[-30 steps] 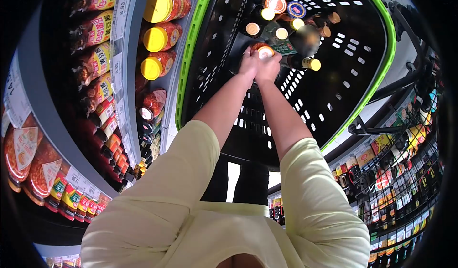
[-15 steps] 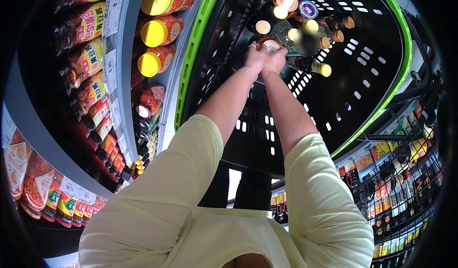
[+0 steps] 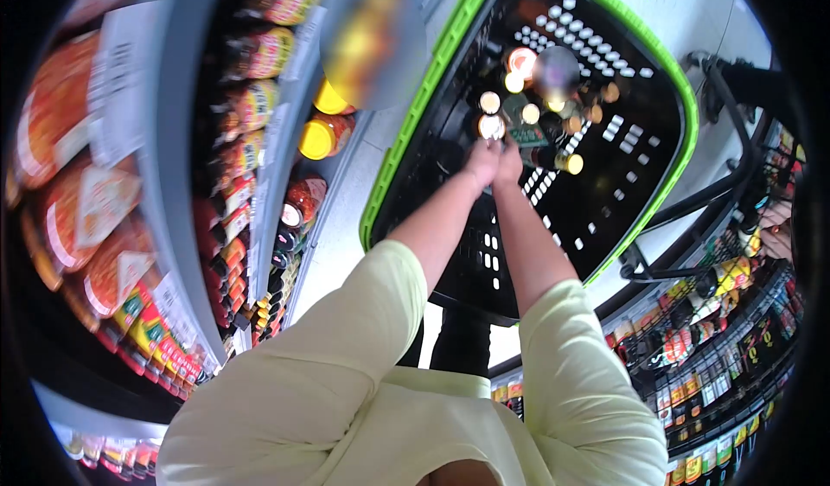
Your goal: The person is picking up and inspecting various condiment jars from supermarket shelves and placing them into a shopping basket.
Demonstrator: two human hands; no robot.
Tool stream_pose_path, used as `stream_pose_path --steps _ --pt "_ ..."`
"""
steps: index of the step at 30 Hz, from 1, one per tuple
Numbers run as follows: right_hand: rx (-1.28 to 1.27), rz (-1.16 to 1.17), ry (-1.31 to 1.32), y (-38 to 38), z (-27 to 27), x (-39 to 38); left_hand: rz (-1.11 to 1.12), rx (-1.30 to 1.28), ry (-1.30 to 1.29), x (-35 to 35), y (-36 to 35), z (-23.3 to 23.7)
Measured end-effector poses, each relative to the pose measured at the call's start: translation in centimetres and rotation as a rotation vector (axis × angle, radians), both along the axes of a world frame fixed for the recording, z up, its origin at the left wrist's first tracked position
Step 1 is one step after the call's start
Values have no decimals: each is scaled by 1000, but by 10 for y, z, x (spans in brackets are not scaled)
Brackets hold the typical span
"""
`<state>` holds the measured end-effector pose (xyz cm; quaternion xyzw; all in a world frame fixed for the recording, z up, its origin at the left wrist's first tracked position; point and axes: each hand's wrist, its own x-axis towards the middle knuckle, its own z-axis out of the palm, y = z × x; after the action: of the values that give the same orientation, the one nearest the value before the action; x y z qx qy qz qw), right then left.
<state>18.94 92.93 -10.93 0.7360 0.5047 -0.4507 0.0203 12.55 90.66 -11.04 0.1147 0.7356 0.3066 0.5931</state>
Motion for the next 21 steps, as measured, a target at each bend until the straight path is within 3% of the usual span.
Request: stream_pose_path --steps 2,4,7,10,11,13,14,16,21 --pt "101 24 97 -5 61 -1 2 63 -98 -4 -1 68" --pt "180 45 254 -19 97 6 -125 138 33 -18 -8 148" --pt "67 293 271 -18 220 -2 -189 291 6 -43 -46 223" --pt "-123 170 571 -43 270 4 -410 100 55 -77 -78 304" --pt "-169 149 632 -49 286 2 -398 151 82 -78 -95 305" --pt "-216 318 595 -47 354 -18 -332 267 87 -83 -120 318" --pt "-200 330 671 -51 354 -23 -361 213 37 -104 -106 382" --pt "-176 316 819 -49 402 -45 -344 144 66 -122 -105 436" --pt "-53 556 1053 -29 540 -100 -148 431 277 -155 -118 587"
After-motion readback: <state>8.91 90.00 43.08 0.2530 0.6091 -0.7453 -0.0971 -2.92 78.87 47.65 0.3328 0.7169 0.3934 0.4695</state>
